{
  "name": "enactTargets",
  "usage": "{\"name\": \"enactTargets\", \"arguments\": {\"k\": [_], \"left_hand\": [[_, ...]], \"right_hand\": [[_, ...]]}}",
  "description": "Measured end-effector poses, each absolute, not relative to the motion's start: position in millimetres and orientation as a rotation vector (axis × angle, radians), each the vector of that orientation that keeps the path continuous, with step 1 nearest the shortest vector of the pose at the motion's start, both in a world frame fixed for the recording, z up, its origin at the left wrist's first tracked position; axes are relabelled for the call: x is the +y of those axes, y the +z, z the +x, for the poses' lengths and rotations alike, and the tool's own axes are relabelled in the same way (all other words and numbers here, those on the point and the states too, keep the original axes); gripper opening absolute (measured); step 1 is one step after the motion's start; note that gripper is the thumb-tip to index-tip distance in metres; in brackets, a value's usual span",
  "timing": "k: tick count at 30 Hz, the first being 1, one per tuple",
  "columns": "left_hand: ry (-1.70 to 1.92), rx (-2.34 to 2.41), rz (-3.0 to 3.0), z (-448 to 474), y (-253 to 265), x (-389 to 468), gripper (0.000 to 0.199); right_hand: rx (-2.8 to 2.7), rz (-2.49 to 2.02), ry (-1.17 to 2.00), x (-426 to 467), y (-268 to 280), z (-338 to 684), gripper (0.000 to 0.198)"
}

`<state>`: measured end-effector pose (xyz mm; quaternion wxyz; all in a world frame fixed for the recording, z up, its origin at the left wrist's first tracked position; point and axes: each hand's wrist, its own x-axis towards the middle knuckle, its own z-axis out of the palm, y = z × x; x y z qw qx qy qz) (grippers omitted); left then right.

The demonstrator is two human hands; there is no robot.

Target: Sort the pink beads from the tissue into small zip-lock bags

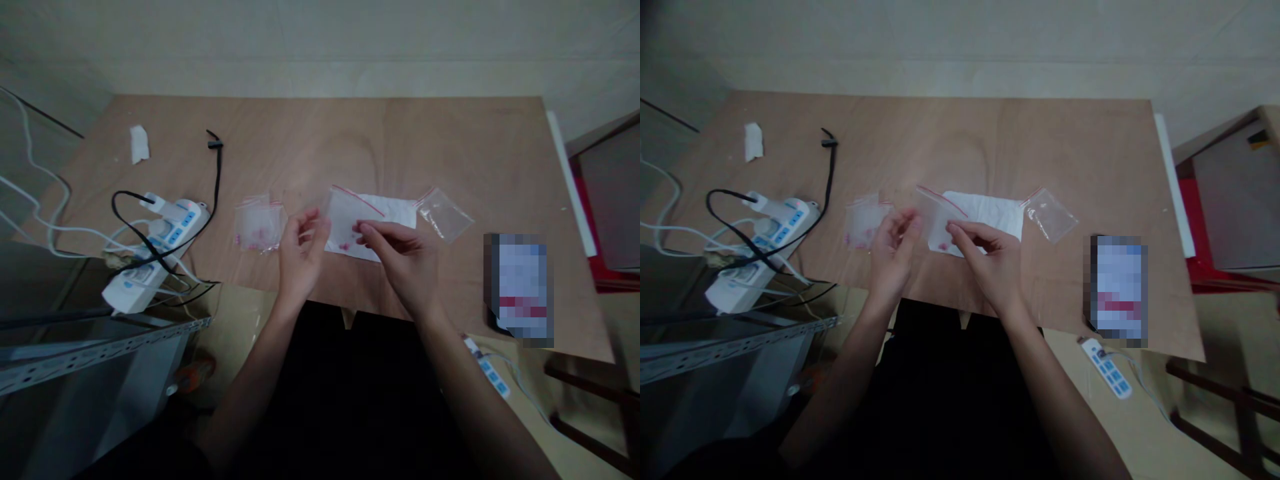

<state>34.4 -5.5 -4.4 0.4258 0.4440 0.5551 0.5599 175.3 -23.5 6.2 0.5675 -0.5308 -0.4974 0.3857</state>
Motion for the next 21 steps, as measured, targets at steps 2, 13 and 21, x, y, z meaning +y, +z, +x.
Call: {"name": "enactTargets", "arguments": {"k": [2,13,21], "left_hand": [[1.527,1.515,1.162,39,-3,-7,0.028],[1.144,1.12,0.878,39,10,-3,0.024],[1.074,1.051,0.917,38,8,-4,0.022]], "right_hand": [[-1.349,-1.252,0.667,-27,4,180,0.013],[-2.002,-1.109,0.087,-30,-13,199,0.038],[-1.744,-1.109,0.466,-35,-2,193,0.029]]}}
